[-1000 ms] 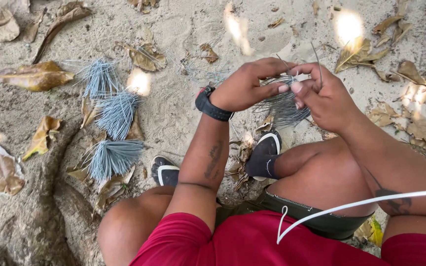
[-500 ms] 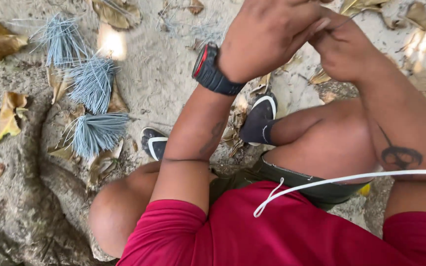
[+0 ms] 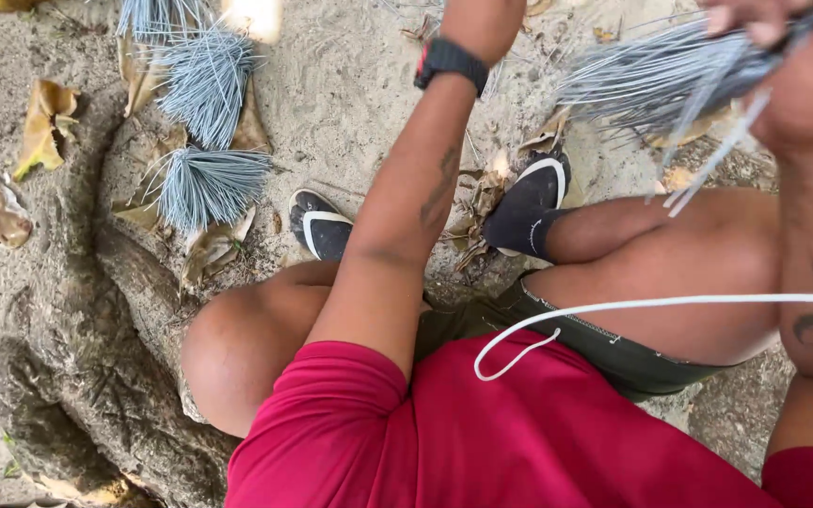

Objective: Bundling thin metal wires by picking them up from the ground and grouping them together.

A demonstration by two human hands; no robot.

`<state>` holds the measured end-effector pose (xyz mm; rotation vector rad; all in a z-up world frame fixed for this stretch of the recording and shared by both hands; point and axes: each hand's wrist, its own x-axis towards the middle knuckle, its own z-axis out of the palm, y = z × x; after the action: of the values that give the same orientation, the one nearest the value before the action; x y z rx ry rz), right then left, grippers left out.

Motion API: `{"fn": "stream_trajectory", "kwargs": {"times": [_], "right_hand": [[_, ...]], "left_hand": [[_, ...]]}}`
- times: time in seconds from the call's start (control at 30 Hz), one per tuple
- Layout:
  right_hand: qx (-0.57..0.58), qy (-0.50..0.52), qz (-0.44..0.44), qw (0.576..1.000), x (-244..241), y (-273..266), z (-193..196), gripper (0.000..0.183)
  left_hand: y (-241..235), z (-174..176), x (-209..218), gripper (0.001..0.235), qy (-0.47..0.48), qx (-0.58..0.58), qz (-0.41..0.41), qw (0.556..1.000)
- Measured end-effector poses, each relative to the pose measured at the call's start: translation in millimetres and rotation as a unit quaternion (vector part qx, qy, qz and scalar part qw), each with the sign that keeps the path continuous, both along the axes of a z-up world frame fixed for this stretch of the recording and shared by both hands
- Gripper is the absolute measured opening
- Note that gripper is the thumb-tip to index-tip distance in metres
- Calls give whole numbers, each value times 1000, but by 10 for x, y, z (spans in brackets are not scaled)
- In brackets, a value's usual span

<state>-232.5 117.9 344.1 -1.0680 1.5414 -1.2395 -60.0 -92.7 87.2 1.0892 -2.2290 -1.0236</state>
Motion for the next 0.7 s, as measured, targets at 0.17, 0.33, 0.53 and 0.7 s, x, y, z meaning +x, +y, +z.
{"fn": "stream_trajectory", "kwargs": {"times": [0.17, 0.33, 0.53, 0.7], "right_hand": [[0, 5, -86, 996, -291, 412, 101, 17], [-83, 21, -71, 994, 80, 107, 583, 20], [-96, -4, -103, 990, 499, -52, 759, 38], [-84, -8, -120, 989, 489, -58, 718, 50]], "left_hand": [[551, -957, 367, 61, -309, 244, -56, 917], [801, -276, 754, 59, -363, 216, -136, 896], [1013, -945, 620, 34, -378, 77, -125, 914], [827, -1128, 493, 24, -248, 134, -88, 955]]}}
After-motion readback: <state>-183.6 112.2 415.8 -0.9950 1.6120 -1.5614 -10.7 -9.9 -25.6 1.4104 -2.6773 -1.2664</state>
